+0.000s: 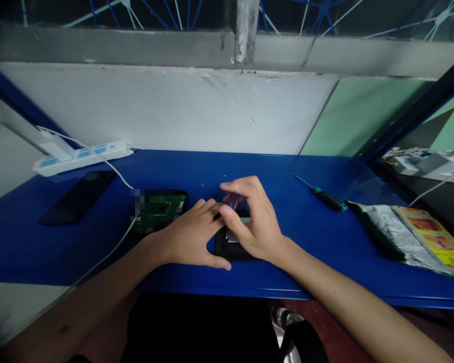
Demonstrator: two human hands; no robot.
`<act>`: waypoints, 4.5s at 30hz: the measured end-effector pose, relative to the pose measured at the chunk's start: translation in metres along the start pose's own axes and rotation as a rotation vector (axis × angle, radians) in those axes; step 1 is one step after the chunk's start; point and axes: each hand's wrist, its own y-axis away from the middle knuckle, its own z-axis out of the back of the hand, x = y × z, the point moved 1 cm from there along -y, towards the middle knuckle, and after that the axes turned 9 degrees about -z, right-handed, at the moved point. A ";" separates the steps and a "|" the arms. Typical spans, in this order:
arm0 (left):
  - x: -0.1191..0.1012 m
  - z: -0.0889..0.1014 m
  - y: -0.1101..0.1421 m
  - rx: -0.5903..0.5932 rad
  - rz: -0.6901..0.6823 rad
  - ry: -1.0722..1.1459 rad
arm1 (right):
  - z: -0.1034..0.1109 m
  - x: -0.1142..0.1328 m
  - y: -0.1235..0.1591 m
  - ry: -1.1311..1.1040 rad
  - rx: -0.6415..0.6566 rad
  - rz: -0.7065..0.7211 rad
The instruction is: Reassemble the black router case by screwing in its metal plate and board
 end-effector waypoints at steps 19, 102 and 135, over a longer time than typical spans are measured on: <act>0.002 -0.002 0.001 -0.028 -0.002 0.021 | 0.002 0.003 -0.002 -0.025 0.001 0.052; 0.015 0.014 0.005 -0.052 0.042 0.144 | 0.009 -0.004 -0.011 0.088 -0.198 0.081; 0.018 0.025 0.004 -0.332 0.144 0.043 | 0.004 -0.006 -0.006 -0.046 -0.187 -0.064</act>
